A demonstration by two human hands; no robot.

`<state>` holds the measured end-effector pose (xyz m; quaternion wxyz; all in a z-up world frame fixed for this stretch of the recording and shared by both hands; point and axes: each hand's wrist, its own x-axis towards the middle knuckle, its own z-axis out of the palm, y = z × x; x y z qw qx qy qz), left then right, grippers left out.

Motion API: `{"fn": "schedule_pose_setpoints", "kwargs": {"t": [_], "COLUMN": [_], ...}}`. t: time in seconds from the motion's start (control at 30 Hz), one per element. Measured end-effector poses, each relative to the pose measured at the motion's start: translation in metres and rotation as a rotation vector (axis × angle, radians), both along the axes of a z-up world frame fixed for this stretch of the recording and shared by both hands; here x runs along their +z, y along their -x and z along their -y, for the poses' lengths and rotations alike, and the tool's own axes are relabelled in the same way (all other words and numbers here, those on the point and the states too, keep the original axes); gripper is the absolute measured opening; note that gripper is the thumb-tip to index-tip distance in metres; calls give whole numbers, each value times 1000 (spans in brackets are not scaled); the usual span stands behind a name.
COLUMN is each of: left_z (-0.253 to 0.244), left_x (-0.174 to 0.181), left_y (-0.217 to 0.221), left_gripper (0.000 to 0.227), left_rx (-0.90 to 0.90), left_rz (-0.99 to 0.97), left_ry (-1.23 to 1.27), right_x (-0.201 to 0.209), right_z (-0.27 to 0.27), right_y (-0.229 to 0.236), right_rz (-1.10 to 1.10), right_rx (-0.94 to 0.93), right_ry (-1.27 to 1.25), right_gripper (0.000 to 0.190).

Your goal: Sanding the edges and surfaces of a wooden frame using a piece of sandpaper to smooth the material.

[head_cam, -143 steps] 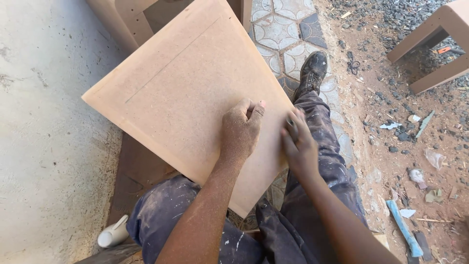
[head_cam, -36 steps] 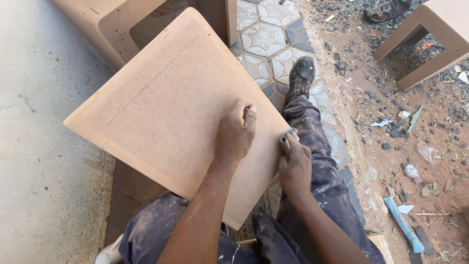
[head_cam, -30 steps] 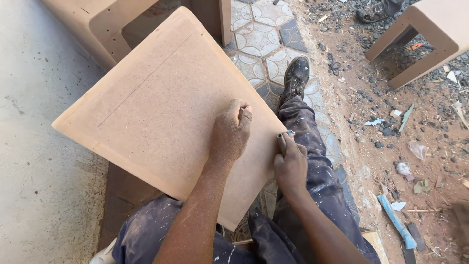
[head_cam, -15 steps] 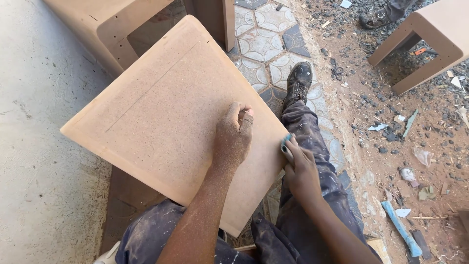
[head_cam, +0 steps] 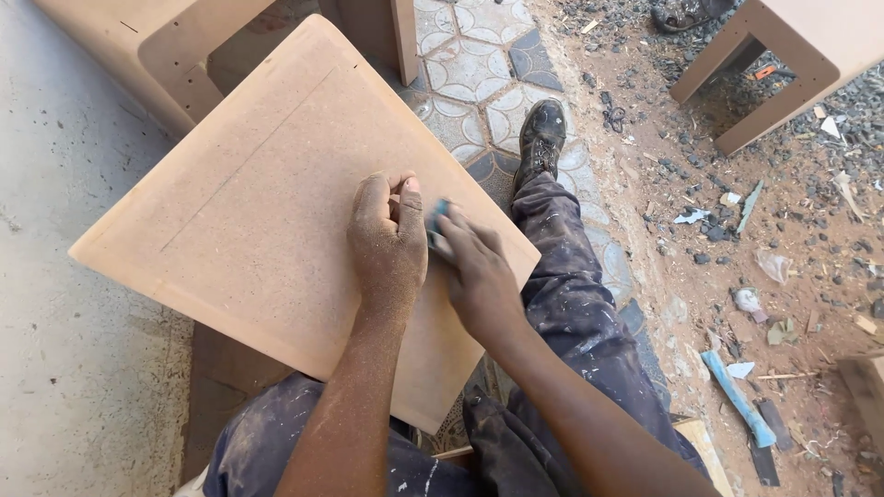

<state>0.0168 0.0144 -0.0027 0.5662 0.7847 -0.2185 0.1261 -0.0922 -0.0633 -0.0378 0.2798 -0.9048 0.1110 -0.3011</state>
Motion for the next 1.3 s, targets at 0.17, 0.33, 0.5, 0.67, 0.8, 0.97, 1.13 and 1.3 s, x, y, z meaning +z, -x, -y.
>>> {"fn": "schedule_pose_setpoints", "kwargs": {"t": [0.17, 0.33, 0.5, 0.67, 0.8, 0.97, 1.13, 1.3], "left_z": [3, 16, 14, 10, 2, 0, 2, 3], "left_x": [10, 5, 0, 5, 16, 21, 22, 23], "left_y": [7, 15, 14, 8, 7, 11, 3, -4], "left_gripper": [20, 19, 22, 37, 36, 31, 31, 31], "left_rx": [-64, -98, -57, 6, 1, 26, 56, 97], "left_rz": [-84, -47, 130, 241, 200, 122, 61, 127], "left_ry": [-49, -160, -6, 147, 163, 78, 13, 49], "right_x": [-85, -60, -33, 50, 44, -9, -28, 4], "right_z": [43, 45, 34, 26, 42, 47, 35, 18], "right_y": [76, 78, -2, -82, -90, -9, 42, -12], "right_rz": [-141, -243, -5, 82, 72, -31, -177, -136], "right_rx": [-226, -338, -168, 152, 214, 14, -185, -247], "right_ry": [-84, -242, 27, -86, 21, -71, -254, -168], "right_gripper": [59, 58, 51, 50, 53, 62, 70, 55]}}
